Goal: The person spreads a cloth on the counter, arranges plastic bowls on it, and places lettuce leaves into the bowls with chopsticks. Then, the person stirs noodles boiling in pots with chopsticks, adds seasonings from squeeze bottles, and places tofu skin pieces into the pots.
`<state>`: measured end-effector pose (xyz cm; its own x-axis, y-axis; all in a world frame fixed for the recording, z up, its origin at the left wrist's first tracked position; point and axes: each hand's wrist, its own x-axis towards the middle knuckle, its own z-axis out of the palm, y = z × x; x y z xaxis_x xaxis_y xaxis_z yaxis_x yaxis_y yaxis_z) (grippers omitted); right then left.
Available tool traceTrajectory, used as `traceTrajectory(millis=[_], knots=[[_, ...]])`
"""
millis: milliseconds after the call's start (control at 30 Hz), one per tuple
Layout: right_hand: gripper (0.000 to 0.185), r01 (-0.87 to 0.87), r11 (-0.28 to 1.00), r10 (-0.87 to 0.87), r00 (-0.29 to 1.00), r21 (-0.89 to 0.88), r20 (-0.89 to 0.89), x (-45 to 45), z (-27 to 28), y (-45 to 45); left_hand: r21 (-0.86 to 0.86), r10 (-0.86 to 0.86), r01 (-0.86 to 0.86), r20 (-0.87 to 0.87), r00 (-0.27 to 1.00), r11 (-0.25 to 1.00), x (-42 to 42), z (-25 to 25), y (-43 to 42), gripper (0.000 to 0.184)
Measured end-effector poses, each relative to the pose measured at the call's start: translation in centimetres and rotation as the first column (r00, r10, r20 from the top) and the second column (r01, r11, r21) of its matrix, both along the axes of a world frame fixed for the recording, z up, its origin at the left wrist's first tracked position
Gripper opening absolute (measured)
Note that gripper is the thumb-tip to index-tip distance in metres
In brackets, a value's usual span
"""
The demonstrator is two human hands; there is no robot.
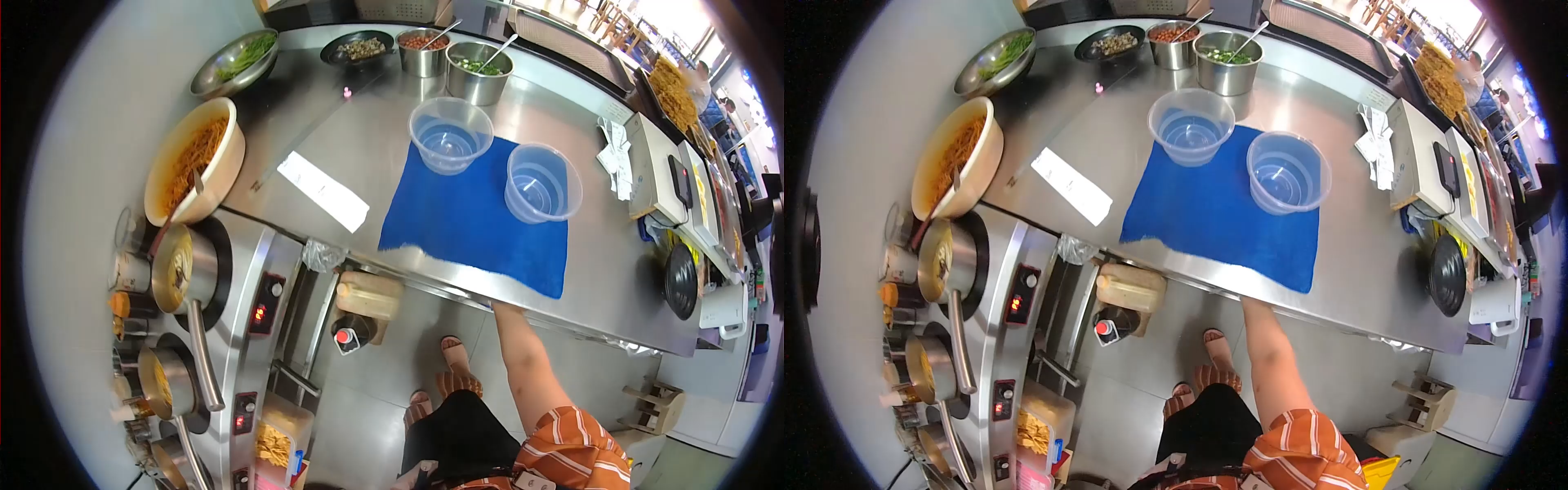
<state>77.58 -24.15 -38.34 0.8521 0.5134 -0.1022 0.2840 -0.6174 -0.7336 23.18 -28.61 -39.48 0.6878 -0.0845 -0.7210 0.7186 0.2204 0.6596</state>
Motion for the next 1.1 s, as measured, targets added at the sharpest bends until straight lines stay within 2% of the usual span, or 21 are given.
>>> traceTrajectory(millis=[133, 167, 200, 267, 300, 333, 367, 433, 500, 533, 567, 600, 633, 733, 767, 800, 833, 900, 933, 1000, 1100], knots=[[0.041, -0.129, 0.980, 0.157, 0.969, 0.152, -0.191, -1.4, 0.4, 1.0, 0.027, 0.054, -0.053, -0.010, 0.999, 0.998, 5.3, 4.2, 1.0, 0.039], [0.037, -0.373, 0.704, 0.551, 0.824, -0.605, 0.133, -3.6, 9.3, 1.5, 0.035, 0.054, -0.054, 0.000, 0.999, 0.998, 7.0, 5.3, 1.6, 0.039], [0.039, -0.437, 0.839, 0.474, 0.879, -0.324, 0.044, -4.7, 18.2, 1.4, 0.042, 0.050, -0.051, 0.009, 0.999, 0.998, 8.4, 6.2, 2.1, 0.039], [0.044, -0.639, 0.730, 0.683, 0.673, -0.242, 0.283, -7.8, 19.4, -3.6, 0.051, 0.023, -0.025, 0.026, 0.999, 0.998, 12.7, 7.9, 4.6, 0.039], [0.038, -0.681, 0.708, 0.705, 0.670, -0.185, 0.233, -8.8, 20.8, -5.5, 0.052, 0.005, -0.007, 0.033, 0.999, 0.999, 14.8, 8.6, 6.2, 0.039], [0.032, -0.798, 0.561, 0.821, 0.571, -0.221, 0.021, -8.6, 24.0, -6.7, 0.051, -0.008, 0.006, 0.044, 0.999, 0.999, 17.7, 9.0, 6.7, 0.038], [0.027, -0.759, 0.649, 0.761, 0.646, 0.050, -0.066, -9.6, 24.6, -8.9, 0.046, -0.012, 0.010, 0.042, 0.999, 0.999, 20.6, 9.6, 7.5, 0.038], [0.022, -0.725, 0.689, 0.725, 0.689, 0.022, 0.013, -8.6, 28.9, -10.9, 0.038, 0.008, -0.010, 0.040, 0.999, 0.999, 23.8, 11.6, 8.8, 0.038], [0.019, -0.557, 0.827, 0.540, 0.823, 0.069, 0.174, -6.6, 31.3, -11.8, -0.159, 0.327, -0.303, 0.158, 0.932, 0.940, 26.6, 13.2, 13.0, 0.023], [0.017, -0.492, 0.866, 0.464, 0.858, 0.091, 0.221, -4.7, 34.1, -11.3, 0.220, 0.253, -0.323, 0.294, 0.922, 0.920, 29.5, 17.3, 14.3, 0.021], [0.017, -0.469, 0.882, 0.458, 0.836, -0.037, 0.302, -2.9, 33.9, -11.8, 0.561, 0.133, -0.345, 0.384, 0.914, 0.753, 32.6, 23.5, 15.3, 0.019], [0.017, -0.353, 0.934, 0.313, 0.885, 0.057, 0.344, -1.2, 35.1, -11.2, 0.661, 0.092, -0.374, 0.420, 0.903, 0.650, 34.9, 26.6, 16.7, 0.021], [0.019, -0.230, 0.970, 0.194, 0.927, 0.077, 0.322, 0.4, 32.8, -11.6, 0.743, 0.044, -0.404, 0.453, 0.890, 0.533, 37.0, 29.0, 18.3, 0.022], [0.031, 0.123, 0.970, -0.197, 0.902, 0.211, 0.383, 4.9, 34.2, -9.0, 0.620, 0.211, -0.575, 0.561, 0.800, 0.534, 42.1, 33.5, 23.2, 0.022], [0.033, 0.294, 0.911, -0.336, 0.936, 0.288, 0.107, 5.9, 34.6, -7.8, 0.536, 0.273, -0.675, 0.642, 0.716, 0.508, 44.1, 33.5, 25.2, 0.022], [0.037, 0.477, 0.823, -0.442, 0.879, 0.308, -0.181, 6.8, 35.0, -6.5, 0.483, 0.337, -0.694, 0.631, 0.698, 0.534, 46.3, 35.0, 27.1, 0.022], [0.037, 0.492, 0.820, -0.454, 0.871, 0.292, -0.191, 7.4, 35.5, -5.3, 0.428, 0.401, -0.710, 0.610, 0.684, 0.560, 48.2, 36.4, 28.9, 0.023], [0.054, 0.656, 0.711, -0.509, 0.730, 0.255, -0.456, 9.3, 36.8, -2.8, 0.432, 0.448, -0.764, 0.628, 0.636, 0.479, 52.6, 36.2, 32.2, 0.032], [0.056, 0.665, 0.711, -0.520, 0.715, 0.227, -0.467, 9.7, 36.8, -1.7, 0.426, 0.440, -0.758, 0.630, 0.640, 0.494, 54.8, 36.7, 33.5, 0.032], [0.056, 0.662, 0.725, -0.536, 0.715, 0.189, -0.449, 10.2, 36.1, 0.2, 0.474, 0.548, -0.707, 0.448, 0.707, 0.524, 58.0, 37.3, 35.5, 0.039], [0.051, 0.689, 0.702, -0.535, 0.679, 0.184, -0.503, 10.5, 34.6, 1.5, 0.448, 0.460, -0.633, 0.441, 0.771, 0.631, 60.3, 35.7, 37.4, 0.042]])
